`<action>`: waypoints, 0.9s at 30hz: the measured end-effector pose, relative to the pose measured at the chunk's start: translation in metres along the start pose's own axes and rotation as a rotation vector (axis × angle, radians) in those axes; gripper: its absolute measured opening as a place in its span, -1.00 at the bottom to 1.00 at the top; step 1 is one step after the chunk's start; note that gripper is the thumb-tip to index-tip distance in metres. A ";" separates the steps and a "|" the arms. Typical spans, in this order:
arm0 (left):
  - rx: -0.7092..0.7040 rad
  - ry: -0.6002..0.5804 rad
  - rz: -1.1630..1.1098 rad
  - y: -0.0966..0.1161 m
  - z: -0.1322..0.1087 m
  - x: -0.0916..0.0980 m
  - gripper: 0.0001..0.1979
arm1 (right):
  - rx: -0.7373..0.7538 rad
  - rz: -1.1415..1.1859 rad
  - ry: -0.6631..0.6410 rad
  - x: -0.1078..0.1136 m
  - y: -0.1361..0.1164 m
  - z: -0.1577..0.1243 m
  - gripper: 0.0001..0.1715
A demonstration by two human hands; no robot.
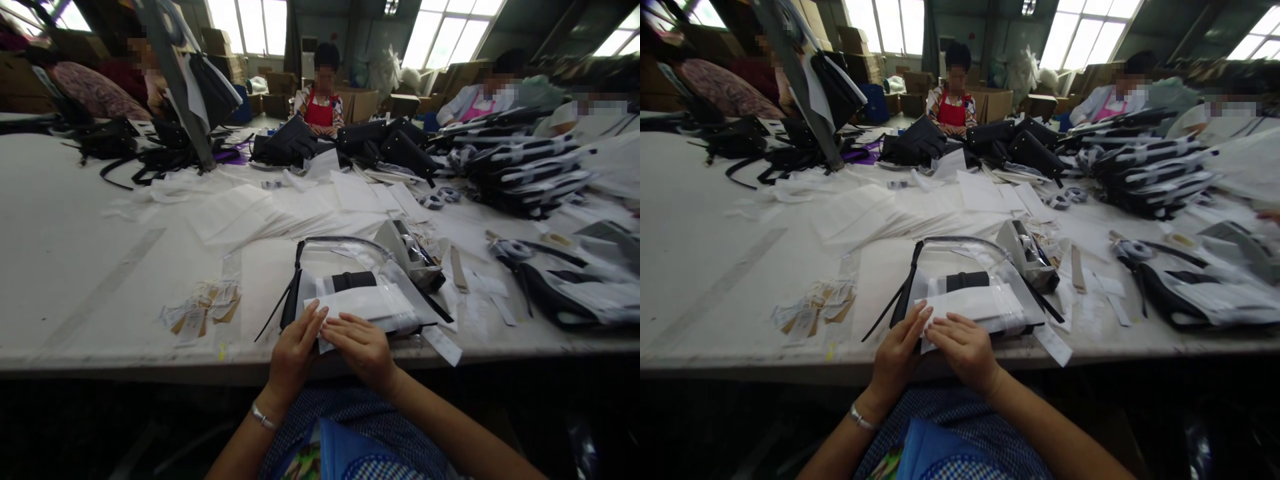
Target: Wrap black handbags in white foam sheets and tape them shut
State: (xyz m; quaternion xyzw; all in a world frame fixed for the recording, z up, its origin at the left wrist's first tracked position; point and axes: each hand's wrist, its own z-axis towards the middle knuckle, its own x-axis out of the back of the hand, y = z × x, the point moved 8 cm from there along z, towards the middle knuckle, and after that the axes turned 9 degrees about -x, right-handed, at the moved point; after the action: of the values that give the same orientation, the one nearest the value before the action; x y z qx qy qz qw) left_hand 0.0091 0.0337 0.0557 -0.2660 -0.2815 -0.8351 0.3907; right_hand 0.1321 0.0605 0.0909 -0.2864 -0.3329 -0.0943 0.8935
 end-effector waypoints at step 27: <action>-0.192 0.001 0.111 0.005 -0.014 -0.014 -0.53 | -0.377 -0.399 -0.866 -0.076 0.107 0.101 -0.56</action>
State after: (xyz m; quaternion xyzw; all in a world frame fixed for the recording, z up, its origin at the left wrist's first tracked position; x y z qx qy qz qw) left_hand 0.0180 0.0281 0.0377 -0.3170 -0.1850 -0.8354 0.4092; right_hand 0.0580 0.2041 0.0554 -0.3862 -0.6980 -0.1941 0.5709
